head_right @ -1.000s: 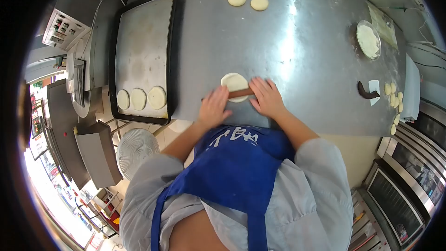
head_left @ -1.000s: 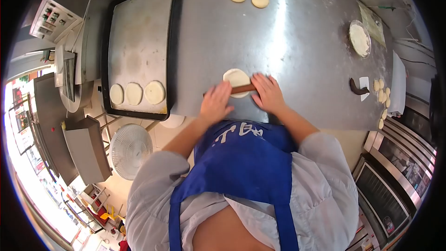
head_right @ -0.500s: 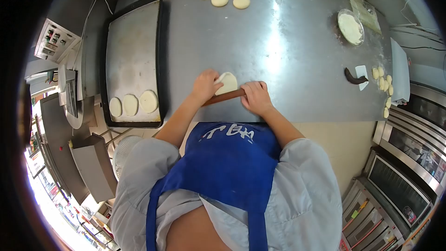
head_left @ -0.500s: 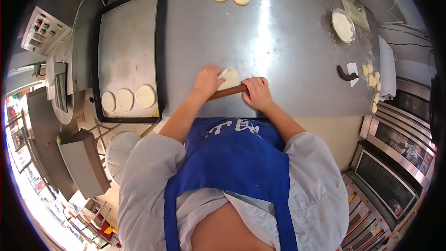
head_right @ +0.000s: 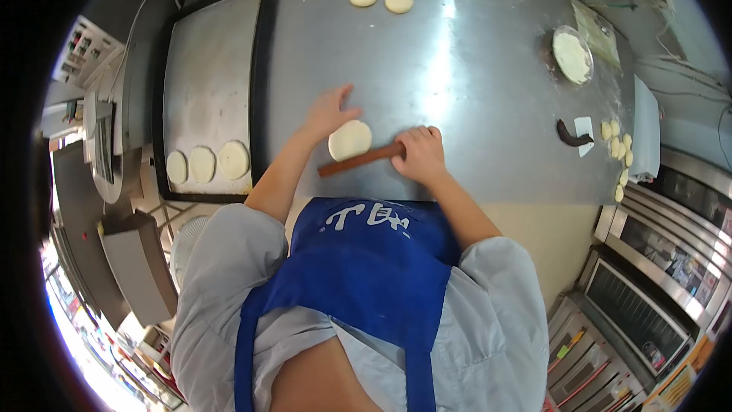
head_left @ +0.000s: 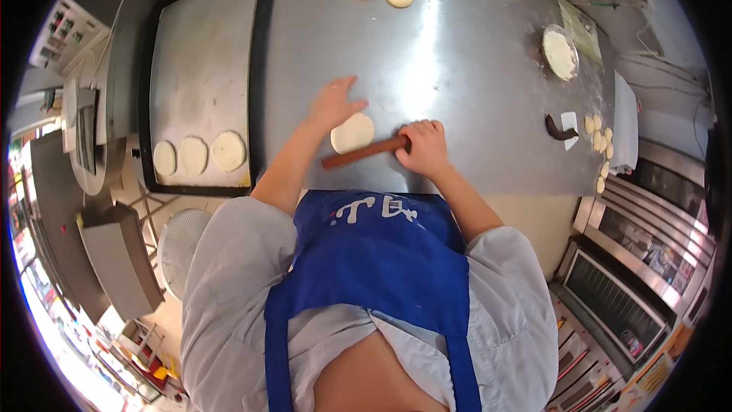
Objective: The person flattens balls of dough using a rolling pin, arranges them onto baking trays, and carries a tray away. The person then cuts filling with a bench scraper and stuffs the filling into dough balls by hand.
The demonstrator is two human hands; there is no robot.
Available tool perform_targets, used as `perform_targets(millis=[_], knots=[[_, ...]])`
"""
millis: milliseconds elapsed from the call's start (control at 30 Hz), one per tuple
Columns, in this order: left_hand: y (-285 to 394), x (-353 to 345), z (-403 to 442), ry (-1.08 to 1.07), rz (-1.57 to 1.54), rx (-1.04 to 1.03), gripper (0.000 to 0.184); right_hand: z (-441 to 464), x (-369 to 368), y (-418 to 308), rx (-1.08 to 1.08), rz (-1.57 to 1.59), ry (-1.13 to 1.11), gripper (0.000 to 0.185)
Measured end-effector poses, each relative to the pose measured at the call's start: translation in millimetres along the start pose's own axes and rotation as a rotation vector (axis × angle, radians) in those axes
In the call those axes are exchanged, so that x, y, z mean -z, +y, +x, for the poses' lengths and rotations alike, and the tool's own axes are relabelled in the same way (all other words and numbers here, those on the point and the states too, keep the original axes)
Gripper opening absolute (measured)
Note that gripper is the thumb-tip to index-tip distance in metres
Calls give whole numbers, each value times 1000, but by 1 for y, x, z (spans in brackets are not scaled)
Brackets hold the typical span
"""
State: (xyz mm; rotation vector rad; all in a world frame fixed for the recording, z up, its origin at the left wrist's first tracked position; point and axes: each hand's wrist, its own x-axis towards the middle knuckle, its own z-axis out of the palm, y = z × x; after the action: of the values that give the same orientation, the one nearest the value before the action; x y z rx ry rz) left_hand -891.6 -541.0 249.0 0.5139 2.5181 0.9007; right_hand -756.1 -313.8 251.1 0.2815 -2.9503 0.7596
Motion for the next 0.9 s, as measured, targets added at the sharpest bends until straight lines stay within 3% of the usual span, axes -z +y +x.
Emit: perform_targets(millis=[67,167,267,300,433,533,633,733,833,867,900], knots=[[6,7,-16,302,-19,51,63,23,-20,-13,-17,-20,132,23],[-4,-13,-80,411,537,-133,77,15,-48,-12,33,-27,83,39],[-15,-31,-138,207,416,-151,83,-8,-29,-16,213,-39,-40,58],[-19,-31,-130,231,449,-141,82,-6,-28,-16,195,-53,-116,65],[-41,-4,-58,395,572,-73,73,82,-36,-26,103,-272,-47,64],[-43,32,-24,526,597,-99,54,120,-53,-14,74,-268,38,63],[-65,-12,-27,416,544,-201,43,98,-50,-13,112,-222,46,63],[-13,-32,-59,308,131,-52,35,34,-37,-16,184,-124,3,66],[-2,-7,-45,-5,100,298,28,-13,-37,-7,182,-71,-55,64],[0,-1,-42,-45,123,272,28,-17,-35,-6,173,-63,-88,63],[0,5,-39,-81,147,248,27,-10,-39,-4,191,-114,50,49]])
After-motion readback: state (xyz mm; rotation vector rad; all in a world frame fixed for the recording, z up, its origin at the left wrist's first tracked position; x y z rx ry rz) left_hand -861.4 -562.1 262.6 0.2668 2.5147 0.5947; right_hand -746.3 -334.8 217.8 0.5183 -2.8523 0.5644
